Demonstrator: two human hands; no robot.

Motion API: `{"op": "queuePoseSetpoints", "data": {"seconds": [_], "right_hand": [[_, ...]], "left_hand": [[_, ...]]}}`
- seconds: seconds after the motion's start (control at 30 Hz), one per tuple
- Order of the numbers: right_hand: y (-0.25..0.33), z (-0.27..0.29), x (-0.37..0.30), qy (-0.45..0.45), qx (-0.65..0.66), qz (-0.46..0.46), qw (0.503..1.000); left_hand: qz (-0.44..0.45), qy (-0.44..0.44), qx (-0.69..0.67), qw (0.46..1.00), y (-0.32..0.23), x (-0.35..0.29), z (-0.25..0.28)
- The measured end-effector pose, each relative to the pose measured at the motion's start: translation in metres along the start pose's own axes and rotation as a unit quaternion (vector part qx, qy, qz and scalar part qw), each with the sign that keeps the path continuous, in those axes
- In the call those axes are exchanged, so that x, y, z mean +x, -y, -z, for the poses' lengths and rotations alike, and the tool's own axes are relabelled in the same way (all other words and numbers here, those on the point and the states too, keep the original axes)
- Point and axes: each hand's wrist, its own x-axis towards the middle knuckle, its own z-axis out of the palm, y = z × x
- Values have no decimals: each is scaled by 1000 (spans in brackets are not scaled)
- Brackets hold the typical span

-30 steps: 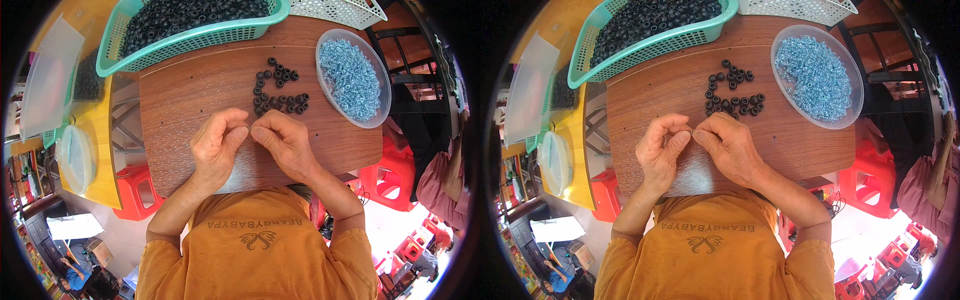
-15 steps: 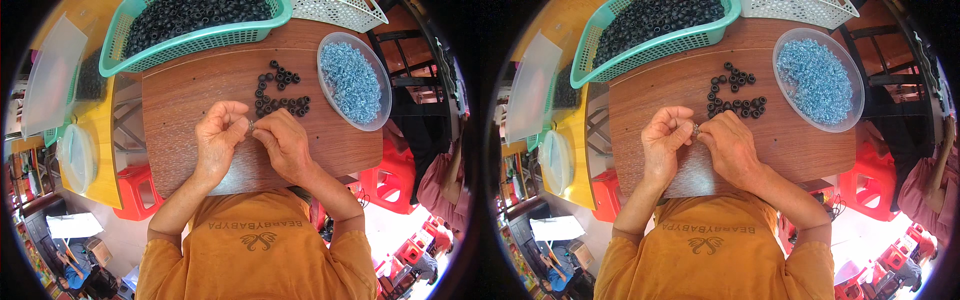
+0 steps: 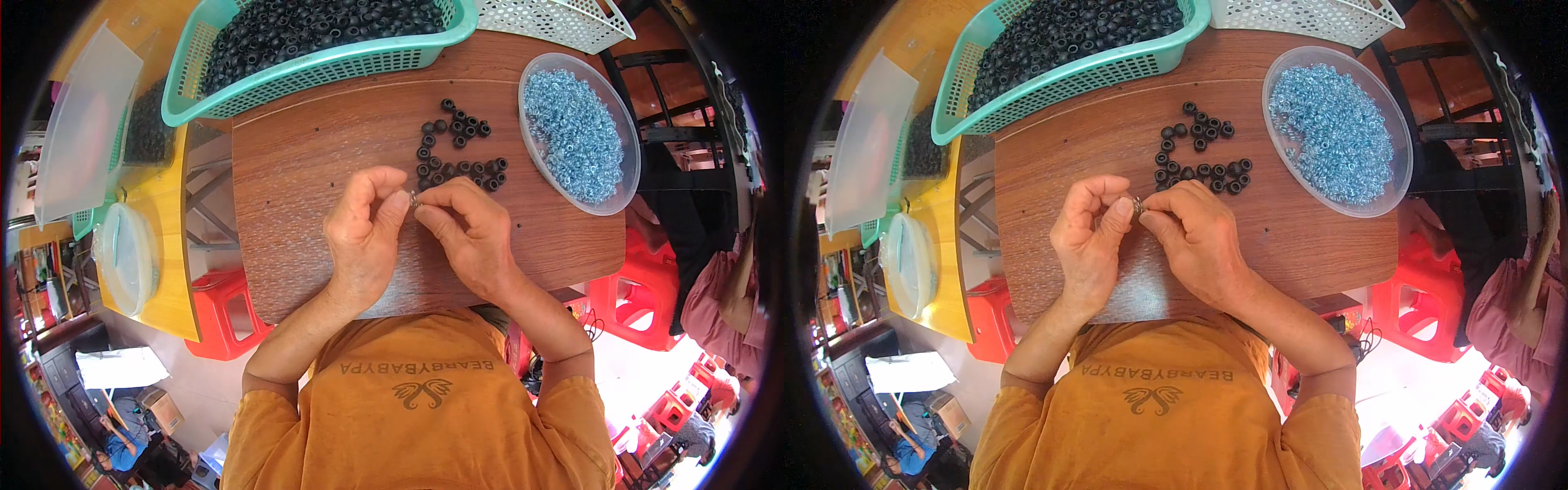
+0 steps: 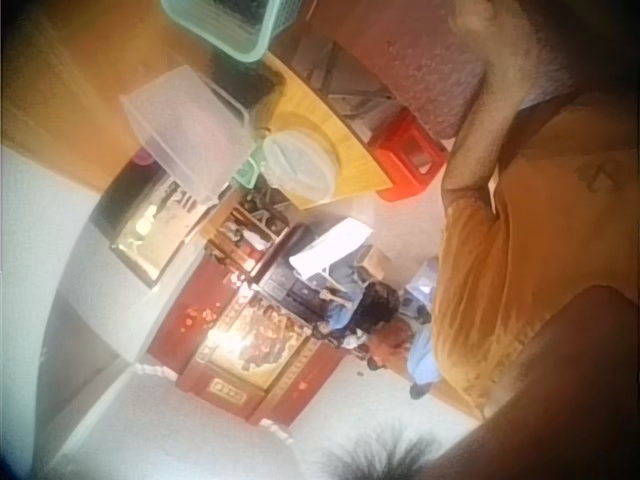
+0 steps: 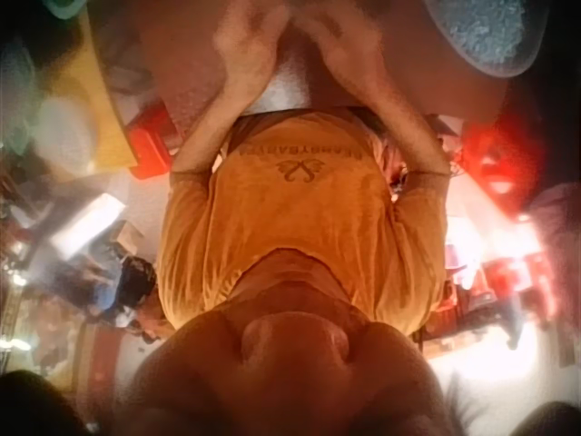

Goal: The person assembles small components by picking up plastic rings and springs and inserting the springs into the rings by hand, placing the assembled pieces on the table.

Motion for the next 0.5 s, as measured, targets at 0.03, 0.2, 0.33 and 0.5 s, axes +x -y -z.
{"op": "queuePoseSetpoints", "data": {"seconds": [0.03,0.2,0.33,0.5], "right_hand": [[0,0,1,-8,-13,11,1000],[0,-5,3,-79,-116,136,981],[-2,-7,4,-101,-73,108,986],[8,0,5,-80,-24,36,996]], "left_hand": [[52,3,-68,996,-2,1,0],[132,-9,-216,967,-11,7,-5],[140,-34,-250,958,-11,7,-9],[97,-45,-234,966,-10,4,-14]]}}
